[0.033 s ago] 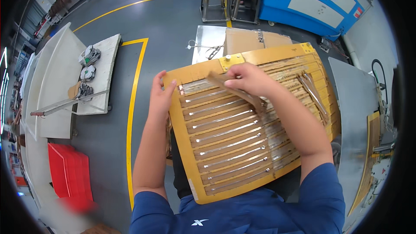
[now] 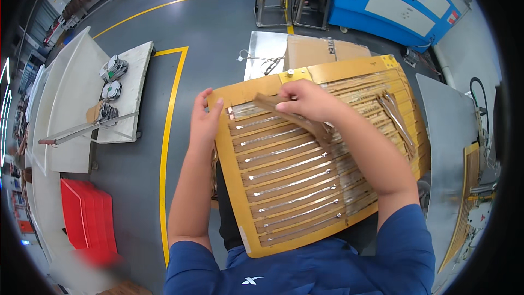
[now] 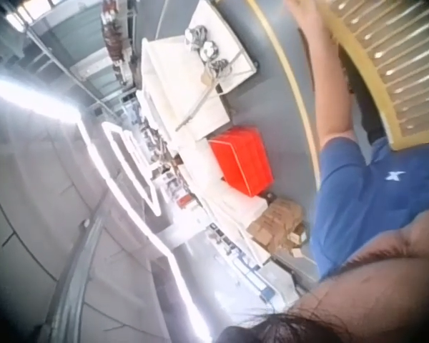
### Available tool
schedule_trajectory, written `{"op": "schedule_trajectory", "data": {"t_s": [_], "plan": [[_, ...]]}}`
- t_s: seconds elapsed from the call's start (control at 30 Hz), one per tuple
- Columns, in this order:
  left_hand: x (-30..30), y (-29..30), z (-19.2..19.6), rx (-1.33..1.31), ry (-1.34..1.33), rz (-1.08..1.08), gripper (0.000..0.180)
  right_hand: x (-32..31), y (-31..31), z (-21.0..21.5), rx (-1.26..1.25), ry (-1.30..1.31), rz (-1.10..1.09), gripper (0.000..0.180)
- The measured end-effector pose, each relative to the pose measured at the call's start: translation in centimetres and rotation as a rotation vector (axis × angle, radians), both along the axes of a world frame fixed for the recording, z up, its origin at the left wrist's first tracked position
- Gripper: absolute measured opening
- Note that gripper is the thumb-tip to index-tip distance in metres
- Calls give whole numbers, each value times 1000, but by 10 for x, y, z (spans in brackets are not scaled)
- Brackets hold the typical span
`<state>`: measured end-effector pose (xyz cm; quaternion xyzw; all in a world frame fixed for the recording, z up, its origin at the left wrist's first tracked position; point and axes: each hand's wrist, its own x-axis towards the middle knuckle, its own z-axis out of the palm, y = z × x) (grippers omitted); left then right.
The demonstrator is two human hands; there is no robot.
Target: Arranging and organizing leather strips on a template board for processing.
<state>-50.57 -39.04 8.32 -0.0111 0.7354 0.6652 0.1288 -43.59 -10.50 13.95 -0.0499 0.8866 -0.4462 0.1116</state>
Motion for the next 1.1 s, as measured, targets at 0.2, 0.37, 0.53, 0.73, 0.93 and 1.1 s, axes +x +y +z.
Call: {"op": "schedule_trajectory", "data": {"t_s": [0.2, 0.37, 0.53, 0.73, 0.93, 1.1], "plan": [[-4, -1, -24, 122, 68, 48, 35, -54, -59, -10, 200, 20, 264, 28], [2, -7, -20, -155, 154, -51, 40, -63, -59, -7, 262, 34, 240, 28], [6, -4, -15, -217, 302, -62, 39, -44, -15, 14, 252, -10, 40, 29], [5, -5, -17, -344, 343, -55, 29, 18, 3, 65, 64, -161, 334, 25], [2, -3, -29, -295, 307, -38, 32, 8, -39, 25, 258, 49, 22, 30], [4, -3, -27, -137, 207, -28, 40, -11, -61, -20, 384, 208, 8, 26]]}}
